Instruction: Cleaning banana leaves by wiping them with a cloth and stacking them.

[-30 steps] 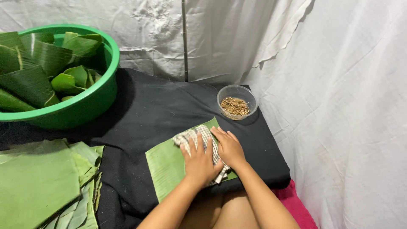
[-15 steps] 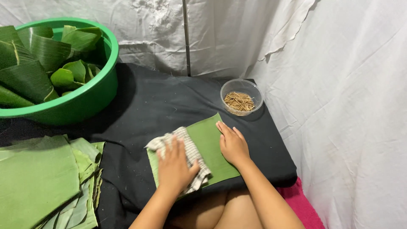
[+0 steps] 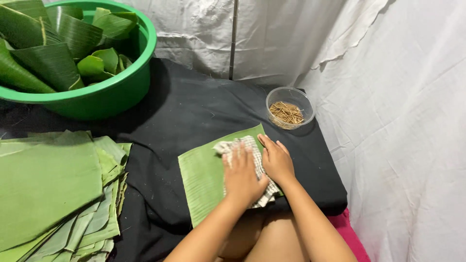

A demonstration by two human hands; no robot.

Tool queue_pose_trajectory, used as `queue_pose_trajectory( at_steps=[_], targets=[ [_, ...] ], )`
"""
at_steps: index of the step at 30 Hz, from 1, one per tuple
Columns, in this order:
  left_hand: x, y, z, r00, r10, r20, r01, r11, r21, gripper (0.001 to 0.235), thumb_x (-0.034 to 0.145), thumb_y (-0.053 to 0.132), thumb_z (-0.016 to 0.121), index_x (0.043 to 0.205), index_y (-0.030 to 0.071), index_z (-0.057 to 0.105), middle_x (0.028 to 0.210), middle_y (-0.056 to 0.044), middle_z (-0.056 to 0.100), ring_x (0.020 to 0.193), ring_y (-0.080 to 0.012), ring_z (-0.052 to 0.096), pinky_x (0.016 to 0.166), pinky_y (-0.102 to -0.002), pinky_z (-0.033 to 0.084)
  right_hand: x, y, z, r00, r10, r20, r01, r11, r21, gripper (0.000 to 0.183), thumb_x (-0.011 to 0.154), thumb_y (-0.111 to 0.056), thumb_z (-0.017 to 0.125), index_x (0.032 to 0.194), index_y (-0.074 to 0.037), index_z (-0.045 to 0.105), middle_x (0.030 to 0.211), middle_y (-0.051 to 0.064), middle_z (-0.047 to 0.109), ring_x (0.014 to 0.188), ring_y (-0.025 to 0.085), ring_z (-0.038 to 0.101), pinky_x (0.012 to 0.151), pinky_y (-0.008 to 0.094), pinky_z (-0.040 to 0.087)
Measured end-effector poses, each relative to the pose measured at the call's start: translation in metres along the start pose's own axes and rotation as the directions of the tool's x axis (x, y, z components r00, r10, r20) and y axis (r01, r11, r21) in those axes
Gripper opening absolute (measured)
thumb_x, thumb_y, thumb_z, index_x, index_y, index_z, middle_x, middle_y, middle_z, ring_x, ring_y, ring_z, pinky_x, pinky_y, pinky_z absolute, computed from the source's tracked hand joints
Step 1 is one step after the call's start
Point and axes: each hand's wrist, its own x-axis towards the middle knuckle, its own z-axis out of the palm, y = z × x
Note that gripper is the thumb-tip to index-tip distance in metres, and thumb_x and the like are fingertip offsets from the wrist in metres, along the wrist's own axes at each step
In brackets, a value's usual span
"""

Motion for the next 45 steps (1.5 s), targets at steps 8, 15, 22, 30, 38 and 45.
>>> queue_pose_trajectory(
  at_steps=[8, 15, 22, 30, 38, 45],
  targets=[
    [-0.029, -0.037, 0.008, 0.993, -0.003, -0.118, 0.004, 1.0, 0.002, 0.093, 0.084, 0.053, 0.057, 0.155, -0.004, 0.037, 0.163, -0.027, 0.032, 0.151, -0.0433, 0.029, 0.12, -0.066, 0.014, 0.0, 0.001, 0.0, 0.999, 0.044, 0.012, -0.044, 0.998, 0.046, 0.053, 0.1, -0.011, 0.045, 0.153, -0.015, 0.05, 0.15, -0.001, 0.06, 0.145, 0.016, 0.047, 0.124, 0.042, 0.027],
    [-0.066, -0.11, 0.045, 0.978, -0.13, -0.164, 0.157, 0.975, 0.16, 0.096, 0.091, 0.068, 0.041, 0.161, 0.006, 0.019, 0.171, -0.016, 0.008, 0.155, -0.038, 0.012, 0.118, -0.063, 0.012, -0.001, -0.022, -0.022, 0.993, 0.083, 0.081, -0.093, 0.988, 0.124, 0.052, 0.102, -0.011, 0.037, 0.153, -0.014, 0.045, 0.151, 0.001, 0.056, 0.138, 0.018, 0.053, 0.125, 0.043, 0.026],
    [-0.019, -0.037, 0.026, 0.986, -0.145, 0.076, 0.133, 0.981, 0.142, 0.098, 0.092, 0.063, 0.042, 0.162, 0.001, 0.012, 0.172, -0.02, -0.004, 0.157, -0.04, -0.004, 0.121, -0.066, 0.005, 0.004, -0.013, -0.016, 0.993, 0.114, 0.04, -0.12, 0.974, 0.193, 0.052, 0.105, -0.036, 0.032, 0.148, -0.019, 0.055, 0.15, -0.002, 0.058, 0.139, 0.019, 0.052, 0.122, 0.042, 0.028],
    [0.002, -0.01, -0.003, 0.995, 0.095, 0.027, -0.087, 0.972, -0.218, 0.076, 0.095, 0.042, 0.054, 0.159, 0.01, 0.027, 0.172, -0.018, 0.005, 0.157, -0.0383, 0.008, 0.12, -0.069, 0.006, 0.005, 0.007, -0.005, 0.99, 0.121, -0.067, -0.1, 0.96, 0.261, 0.05, 0.094, -0.038, 0.06, 0.14, -0.02, 0.063, 0.131, 0.007, 0.072, 0.116, 0.025, 0.067, 0.101, 0.037, 0.048],
    [-0.04, -0.115, 0.024, 0.986, -0.004, -0.166, 0.003, 1.0, -0.006, 0.065, 0.105, 0.048, 0.031, 0.159, 0.011, 0.029, 0.169, -0.007, 0.024, 0.155, -0.0276, 0.02, 0.122, -0.06, 0.011, -0.008, -0.034, -0.009, 0.994, -0.076, -0.083, 0.058, 0.977, -0.205, 0.056, 0.092, -0.028, 0.057, 0.146, -0.012, 0.051, 0.15, 0.014, 0.049, 0.134, 0.034, 0.046, 0.111, 0.056, 0.03],
    [-0.041, -0.134, 0.055, 0.954, 0.059, -0.295, 0.004, 0.978, 0.21, 0.066, 0.102, 0.05, 0.031, 0.156, 0.011, 0.038, 0.165, -0.006, 0.035, 0.154, -0.0261, 0.026, 0.122, -0.062, 0.016, -0.033, -0.123, -0.01, 0.934, -0.062, 0.353, 0.118, 0.983, -0.141, 0.063, 0.101, -0.047, 0.033, 0.161, -0.028, 0.03, 0.172, 0.009, 0.013, 0.158, 0.033, 0.007, 0.121, 0.055, 0.007]
  ],
)
